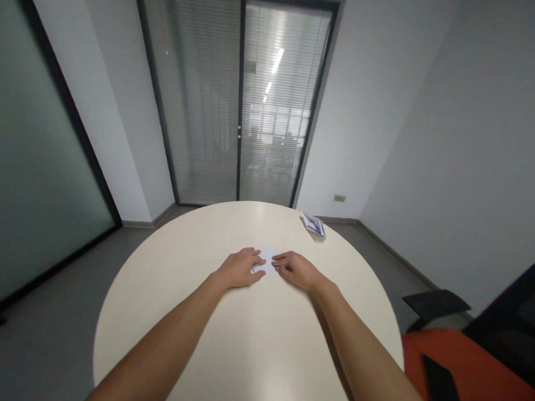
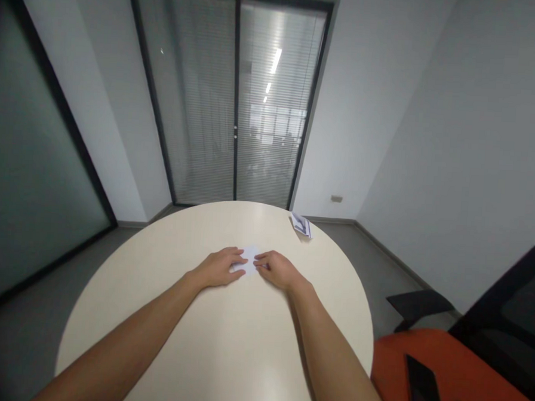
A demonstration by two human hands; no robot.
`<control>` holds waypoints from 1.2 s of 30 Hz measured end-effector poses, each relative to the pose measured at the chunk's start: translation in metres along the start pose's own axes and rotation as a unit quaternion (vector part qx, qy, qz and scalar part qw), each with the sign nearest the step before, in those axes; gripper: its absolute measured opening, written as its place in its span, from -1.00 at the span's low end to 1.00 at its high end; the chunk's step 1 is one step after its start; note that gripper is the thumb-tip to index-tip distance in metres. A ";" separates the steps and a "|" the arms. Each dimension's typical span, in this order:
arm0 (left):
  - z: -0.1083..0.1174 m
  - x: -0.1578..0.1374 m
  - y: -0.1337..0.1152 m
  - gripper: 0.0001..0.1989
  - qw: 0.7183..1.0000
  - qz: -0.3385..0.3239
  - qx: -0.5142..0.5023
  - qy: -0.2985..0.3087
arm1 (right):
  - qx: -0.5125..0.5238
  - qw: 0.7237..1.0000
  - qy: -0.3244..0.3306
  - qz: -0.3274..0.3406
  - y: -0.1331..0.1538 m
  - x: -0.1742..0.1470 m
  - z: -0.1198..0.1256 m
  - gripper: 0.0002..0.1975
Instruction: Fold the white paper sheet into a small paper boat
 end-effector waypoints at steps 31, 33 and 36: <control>-0.002 -0.003 0.000 -0.41 0.998 -0.063 -0.002 0.014 | -0.042 0.999 -0.008 -0.006 0.011 0.001 0.003 -0.67; -0.002 -0.003 -0.001 -0.40 0.998 -0.064 0.000 0.015 | -0.042 0.999 -0.007 -0.017 0.008 0.000 0.004 -0.68; -0.002 -0.003 -0.002 -0.39 0.997 -0.071 -0.001 0.009 | -0.044 0.998 -0.002 -0.034 0.003 -0.002 0.007 -0.70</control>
Point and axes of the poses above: each hand's wrist, its own x-axis towards the middle knuckle, its own z-axis out of the back of the hand, y = z × x, the point moved 3 cm from there along x, towards the middle knuckle, and after that the axes turned 4 degrees about z, right-handed, at the moved point
